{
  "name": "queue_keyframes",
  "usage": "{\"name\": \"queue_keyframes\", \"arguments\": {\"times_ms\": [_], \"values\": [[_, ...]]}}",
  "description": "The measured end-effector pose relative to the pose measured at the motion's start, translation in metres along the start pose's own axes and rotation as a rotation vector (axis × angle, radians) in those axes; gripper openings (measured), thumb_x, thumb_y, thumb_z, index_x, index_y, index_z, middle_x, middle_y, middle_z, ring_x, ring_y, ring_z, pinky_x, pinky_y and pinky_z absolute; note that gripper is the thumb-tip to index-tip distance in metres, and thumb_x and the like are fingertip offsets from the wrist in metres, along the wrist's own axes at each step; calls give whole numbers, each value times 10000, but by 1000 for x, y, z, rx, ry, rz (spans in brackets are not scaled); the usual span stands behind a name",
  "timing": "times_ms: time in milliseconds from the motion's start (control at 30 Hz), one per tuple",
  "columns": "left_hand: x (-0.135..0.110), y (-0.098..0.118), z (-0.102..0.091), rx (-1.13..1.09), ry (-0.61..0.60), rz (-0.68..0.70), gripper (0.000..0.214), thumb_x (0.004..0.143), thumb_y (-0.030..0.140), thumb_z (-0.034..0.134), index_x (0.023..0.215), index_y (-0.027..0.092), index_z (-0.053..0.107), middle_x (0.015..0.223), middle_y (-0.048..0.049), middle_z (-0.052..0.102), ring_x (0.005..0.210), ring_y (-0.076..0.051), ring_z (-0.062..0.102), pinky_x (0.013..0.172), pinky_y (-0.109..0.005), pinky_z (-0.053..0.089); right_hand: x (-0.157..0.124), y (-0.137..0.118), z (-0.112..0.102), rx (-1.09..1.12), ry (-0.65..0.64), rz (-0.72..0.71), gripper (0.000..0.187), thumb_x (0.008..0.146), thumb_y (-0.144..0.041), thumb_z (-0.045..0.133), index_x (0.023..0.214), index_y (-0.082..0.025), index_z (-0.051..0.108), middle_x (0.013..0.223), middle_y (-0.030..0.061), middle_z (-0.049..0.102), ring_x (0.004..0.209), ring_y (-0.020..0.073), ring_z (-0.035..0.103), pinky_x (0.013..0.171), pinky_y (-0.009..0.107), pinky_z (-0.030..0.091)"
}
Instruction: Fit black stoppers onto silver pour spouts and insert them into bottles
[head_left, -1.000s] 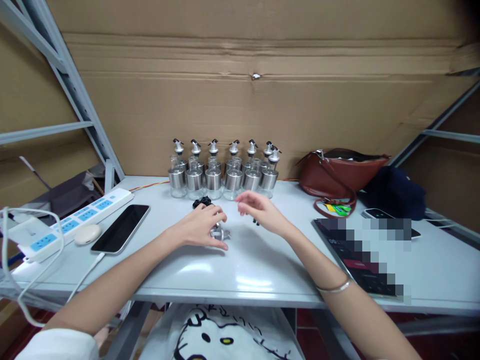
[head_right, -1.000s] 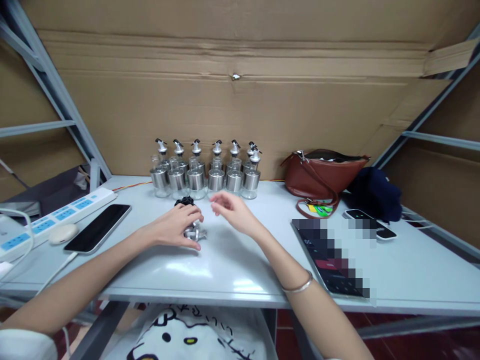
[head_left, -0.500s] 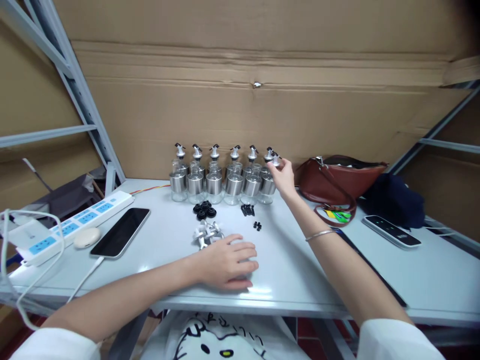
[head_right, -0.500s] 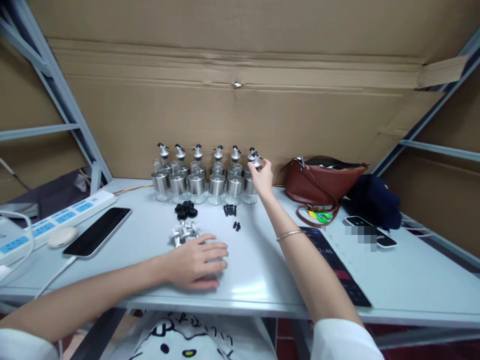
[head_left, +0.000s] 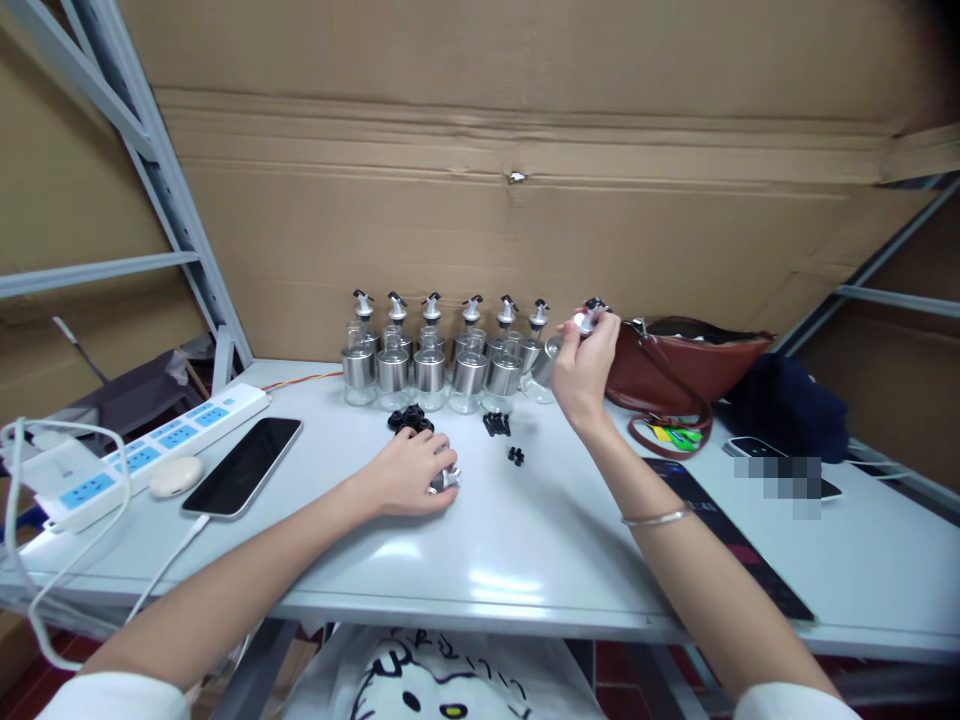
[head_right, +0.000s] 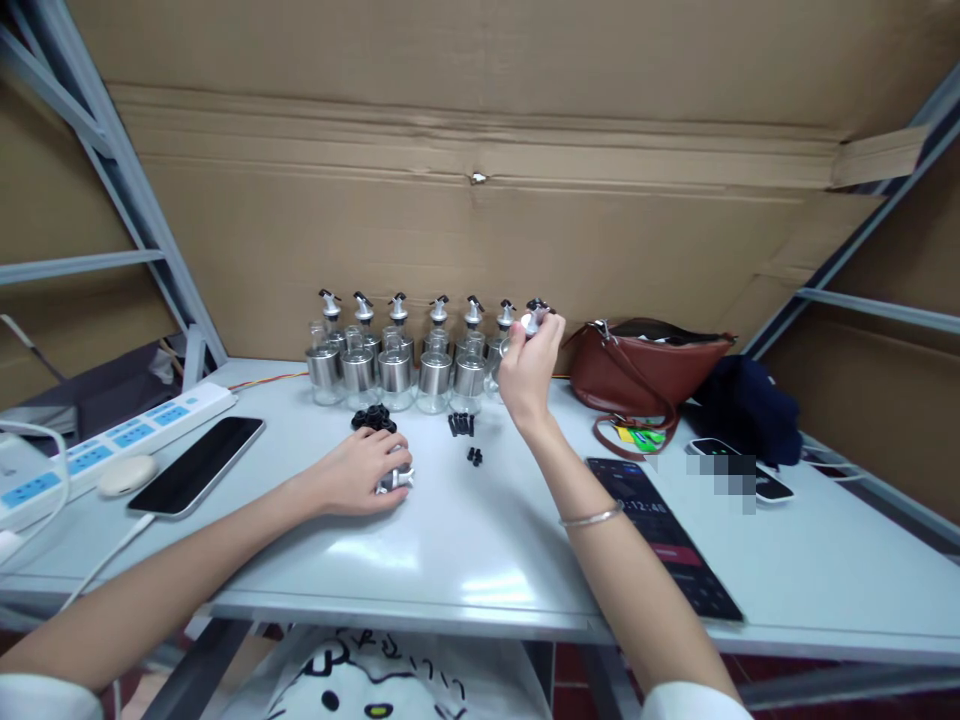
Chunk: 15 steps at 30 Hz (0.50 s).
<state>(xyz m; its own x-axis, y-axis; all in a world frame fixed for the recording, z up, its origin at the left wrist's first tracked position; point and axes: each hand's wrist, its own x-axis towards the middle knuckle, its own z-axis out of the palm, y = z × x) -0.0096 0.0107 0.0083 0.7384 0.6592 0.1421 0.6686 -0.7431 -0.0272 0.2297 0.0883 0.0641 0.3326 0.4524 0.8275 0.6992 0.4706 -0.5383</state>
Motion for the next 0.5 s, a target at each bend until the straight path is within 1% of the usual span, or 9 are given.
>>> {"name": "queue_keyframes", "arguments": {"times_ms": [33,100,167,233,300,367,500], "values": [[0,0,0,-9,5,15,265,826,409,509,948,184,576,1074,-76,589,960,-236,554,837,-370,376,-4,-10,-5,29,-9,-19,217,911,-353,350,1009,-193,459,1087,148,510,1026,265,529,929,451,391],[0,1,-1,-31,12,36,246,819,391,513,941,187,575,1102,-73,582,964,-229,553,818,-355,382,-14,-27,-14,123,-29,3,240,917,-382,355,1033,-205,468,1042,121,533,920,245,562,873,436,423],[-1,1,-2,-41,8,37,234,816,378,511,930,186,578,1109,-71,579,962,-227,554,801,-349,388,-25,-40,-20,246,-110,32,261,918,-408,370,1055,-215,480,961,89,568,852,230,578,819,406,445],[-1,0,-3,-48,2,38,212,810,350,509,924,187,581,1091,-62,583,950,-222,556,794,-343,392,-38,-49,-23,380,-231,63,265,915,-417,389,1063,-222,489,871,60,585,791,214,585,760,373,459],[-1,0,-4,-57,3,43,189,801,319,508,911,185,582,1055,-54,590,932,-214,556,796,-337,392,-49,-55,-24,484,-341,96,245,913,-418,408,1035,-224,494,792,34,585,715,192,574,716,352,461],[-1,1,-4,-60,5,47,178,798,308,508,898,181,582,1026,-51,597,916,-211,558,797,-336,390,-59,-58,-24,540,-415,104,238,912,-426,416,1003,-218,491,741,17,579,687,184,566,698,346,458],[0,0,-5,-58,3,52,180,823,322,500,886,176,585,1022,-48,603,914,-212,563,801,-345,387,-70,-60,-23,600,-485,86,244,913,-433,424,984,-205,477,720,5,574,645,164,548,652,328,443]]}}
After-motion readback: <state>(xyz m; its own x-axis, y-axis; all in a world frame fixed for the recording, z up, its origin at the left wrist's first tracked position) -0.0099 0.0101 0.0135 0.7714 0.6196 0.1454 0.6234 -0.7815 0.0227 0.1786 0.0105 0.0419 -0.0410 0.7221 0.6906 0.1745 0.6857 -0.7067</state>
